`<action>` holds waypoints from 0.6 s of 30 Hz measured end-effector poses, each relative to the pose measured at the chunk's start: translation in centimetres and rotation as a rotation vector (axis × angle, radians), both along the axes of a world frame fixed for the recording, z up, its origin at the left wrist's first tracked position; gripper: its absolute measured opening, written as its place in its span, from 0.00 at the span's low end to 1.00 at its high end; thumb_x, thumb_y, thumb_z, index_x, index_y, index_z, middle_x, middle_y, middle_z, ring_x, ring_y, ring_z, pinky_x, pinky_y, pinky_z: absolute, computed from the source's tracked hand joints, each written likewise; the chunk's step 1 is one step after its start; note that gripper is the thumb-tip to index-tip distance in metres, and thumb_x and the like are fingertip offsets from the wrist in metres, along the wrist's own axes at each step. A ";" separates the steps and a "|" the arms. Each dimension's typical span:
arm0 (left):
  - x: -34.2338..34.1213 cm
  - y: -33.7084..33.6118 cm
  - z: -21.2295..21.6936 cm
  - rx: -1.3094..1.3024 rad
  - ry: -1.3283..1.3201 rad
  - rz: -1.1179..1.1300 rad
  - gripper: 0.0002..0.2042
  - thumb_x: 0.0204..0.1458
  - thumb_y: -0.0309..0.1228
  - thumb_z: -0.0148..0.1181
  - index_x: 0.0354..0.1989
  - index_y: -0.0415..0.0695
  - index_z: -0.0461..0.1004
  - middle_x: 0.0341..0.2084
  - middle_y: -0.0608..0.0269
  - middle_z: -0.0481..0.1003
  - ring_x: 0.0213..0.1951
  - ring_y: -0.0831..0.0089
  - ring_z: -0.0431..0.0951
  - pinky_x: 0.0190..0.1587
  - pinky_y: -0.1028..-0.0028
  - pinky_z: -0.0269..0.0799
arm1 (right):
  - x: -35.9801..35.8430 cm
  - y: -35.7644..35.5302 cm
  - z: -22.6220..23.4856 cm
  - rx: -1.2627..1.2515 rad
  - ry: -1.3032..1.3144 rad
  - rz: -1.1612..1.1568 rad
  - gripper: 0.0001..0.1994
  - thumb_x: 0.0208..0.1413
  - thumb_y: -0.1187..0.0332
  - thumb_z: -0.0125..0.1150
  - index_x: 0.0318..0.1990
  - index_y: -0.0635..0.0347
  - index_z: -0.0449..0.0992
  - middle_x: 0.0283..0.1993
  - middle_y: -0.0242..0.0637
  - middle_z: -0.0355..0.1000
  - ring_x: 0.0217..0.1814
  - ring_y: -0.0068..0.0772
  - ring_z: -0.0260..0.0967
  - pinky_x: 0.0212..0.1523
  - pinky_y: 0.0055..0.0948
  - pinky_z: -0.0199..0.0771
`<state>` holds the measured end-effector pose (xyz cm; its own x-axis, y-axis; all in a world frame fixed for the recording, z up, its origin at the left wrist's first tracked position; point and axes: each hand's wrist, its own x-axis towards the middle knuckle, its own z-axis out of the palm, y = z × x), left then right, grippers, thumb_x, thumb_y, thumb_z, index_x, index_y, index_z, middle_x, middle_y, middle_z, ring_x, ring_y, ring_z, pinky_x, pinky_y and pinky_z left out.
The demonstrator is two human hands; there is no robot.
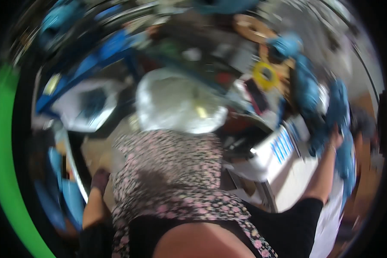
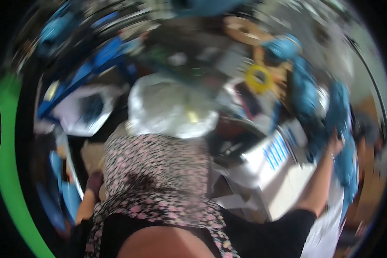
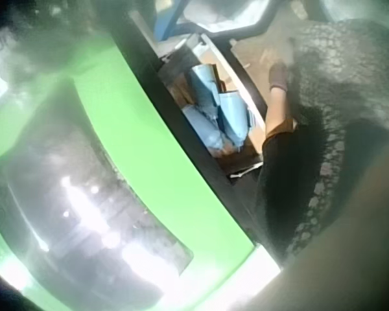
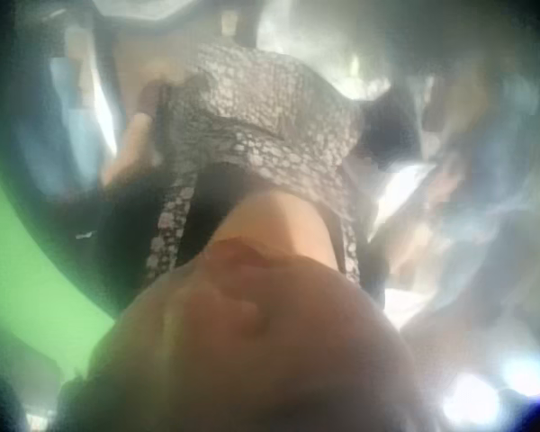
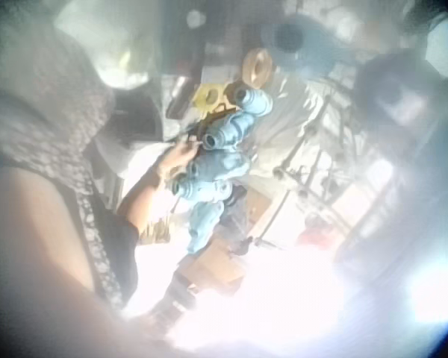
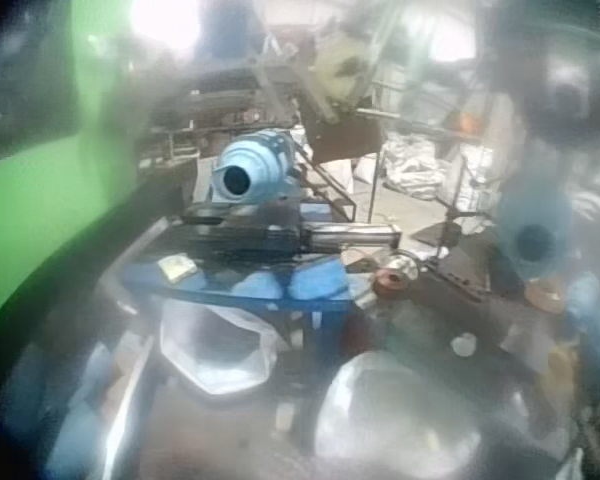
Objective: The person assembles blue water pitchers by hand and using tools. The person applies labels to the pitchers, inserts filters or internal components using a yellow tool, attaches handles, and secures caps onto the pitchers before placing them in a designated area.
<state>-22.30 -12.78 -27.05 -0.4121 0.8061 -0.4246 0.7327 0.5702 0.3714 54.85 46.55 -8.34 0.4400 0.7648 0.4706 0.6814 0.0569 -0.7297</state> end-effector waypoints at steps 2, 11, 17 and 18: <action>1.7 -3.6 1.4 0.036 -0.018 0.110 0.17 0.52 0.37 0.57 0.45 0.38 0.73 0.36 0.54 0.76 0.35 0.66 0.75 0.39 0.70 0.72 | -2.8 -1.1 -0.7 0.014 0.051 0.046 0.19 0.54 0.68 0.62 0.53 0.59 0.70 0.48 0.41 0.70 0.51 0.35 0.67 0.52 0.35 0.68; -2.1 -2.9 -6.6 0.559 -0.983 1.132 0.12 0.57 0.42 0.56 0.32 0.46 0.69 0.23 0.66 0.69 0.24 0.72 0.68 0.26 0.71 0.65 | -24.6 -15.6 -3.8 -0.243 0.139 0.674 0.18 0.60 0.71 0.56 0.56 0.66 0.67 0.54 0.39 0.68 0.56 0.31 0.65 0.59 0.26 0.61; -12.9 6.4 -5.0 0.766 -1.103 1.428 0.18 0.55 0.47 0.59 0.28 0.54 0.56 0.13 0.75 0.49 0.10 0.79 0.49 0.13 0.74 0.45 | -31.0 -23.3 -1.2 -0.397 -0.150 0.542 0.11 0.59 0.72 0.55 0.48 0.63 0.74 0.45 0.32 0.72 0.49 0.24 0.67 0.53 0.25 0.64; -14.4 7.3 -5.5 0.740 -1.090 1.455 0.17 0.53 0.48 0.60 0.32 0.54 0.58 0.14 0.73 0.52 0.11 0.78 0.52 0.13 0.73 0.47 | -31.3 -24.0 -1.1 -0.457 -0.110 0.540 0.11 0.59 0.72 0.55 0.48 0.63 0.74 0.45 0.32 0.72 0.48 0.24 0.67 0.53 0.24 0.65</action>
<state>-36.68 -5.45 -32.59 -0.6553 0.2618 -0.7085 -0.7387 -0.0259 0.6736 23.59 22.57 -9.40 -0.0875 0.9936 0.0711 0.7155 0.1124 -0.6895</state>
